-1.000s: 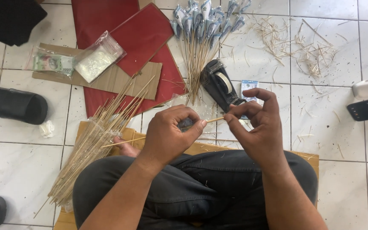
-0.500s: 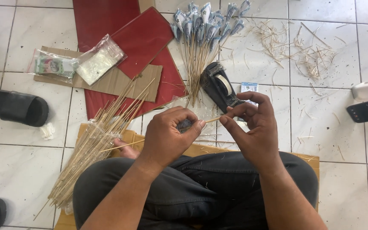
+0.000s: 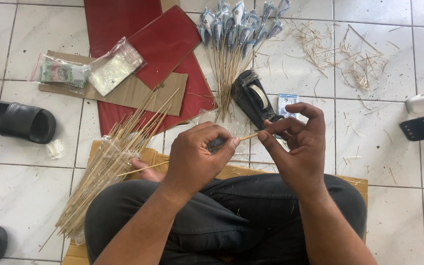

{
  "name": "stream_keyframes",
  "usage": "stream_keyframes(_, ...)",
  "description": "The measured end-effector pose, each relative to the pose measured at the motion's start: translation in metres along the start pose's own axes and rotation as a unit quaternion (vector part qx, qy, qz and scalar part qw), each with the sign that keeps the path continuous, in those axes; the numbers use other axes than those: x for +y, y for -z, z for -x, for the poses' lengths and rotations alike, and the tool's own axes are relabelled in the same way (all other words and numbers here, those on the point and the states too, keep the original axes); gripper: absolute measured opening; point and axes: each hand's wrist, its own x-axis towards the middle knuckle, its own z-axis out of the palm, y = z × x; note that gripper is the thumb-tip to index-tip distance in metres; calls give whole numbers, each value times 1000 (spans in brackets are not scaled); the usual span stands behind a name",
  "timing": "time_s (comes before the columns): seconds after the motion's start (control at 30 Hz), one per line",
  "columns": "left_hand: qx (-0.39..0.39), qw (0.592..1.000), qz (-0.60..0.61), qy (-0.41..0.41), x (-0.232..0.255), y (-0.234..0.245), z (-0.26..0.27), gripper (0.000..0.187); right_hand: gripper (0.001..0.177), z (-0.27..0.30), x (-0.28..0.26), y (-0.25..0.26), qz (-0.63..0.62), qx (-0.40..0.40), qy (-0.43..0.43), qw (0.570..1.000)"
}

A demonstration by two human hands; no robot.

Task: Preparing bamboo sticks for a money bouquet by shaving them with a knife and attaching plastic holders to the ends.

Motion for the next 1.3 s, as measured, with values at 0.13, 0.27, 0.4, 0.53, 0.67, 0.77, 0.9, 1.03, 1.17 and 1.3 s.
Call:
stream_keyframes(0.13, 7, 1000, 19, -1, 1, 1, 1, 12, 57, -2, 3, 6, 5, 0, -7, 1000)
stream_keyframes(0.27, 18, 999, 20, 20, -3, 3, 1, 11, 58, -5, 3, 17, 6, 5, -1, 1000)
stream_keyframes(0.4, 9, 1000, 21, 16, -1, 1, 0, 12, 67, -1, -5, 1, 1, -13, -5, 1000)
stream_keyframes(0.53, 1, 1000, 15, 20, -1, -1, 1, 11, 69, 1, 5, -5, 6, -31, -14, 999)
stream_keyframes(0.67, 11, 1000, 14, 13, 1, -4, 2, 11, 68, 1, 7, -4, 0, -22, -7, 1000)
stream_keyframes(0.77, 3, 1000, 23, 17, 2, -2, 2, 11, 70, 1, 8, -2, 10, -15, 8, 1000)
stream_keyframes(0.9, 3, 1000, 23, 16, 0, 0, 2, 10, 68, 1, 10, -2, -5, -13, 8, 1000)
stream_keyframes(1.03, -4, 999, 42, 15, -2, -1, 2, 10, 72, 0, 7, 0, -18, -18, -11, 1000)
stream_keyframes(1.17, 18, 998, 59, 32, -6, -1, 2, 11, 74, -5, 1, 3, -52, 4, -40, 998)
stream_keyframes(1.3, 33, 988, 142, 47, -12, -8, 4, 12, 71, 4, 25, -19, -129, -32, -120, 984)
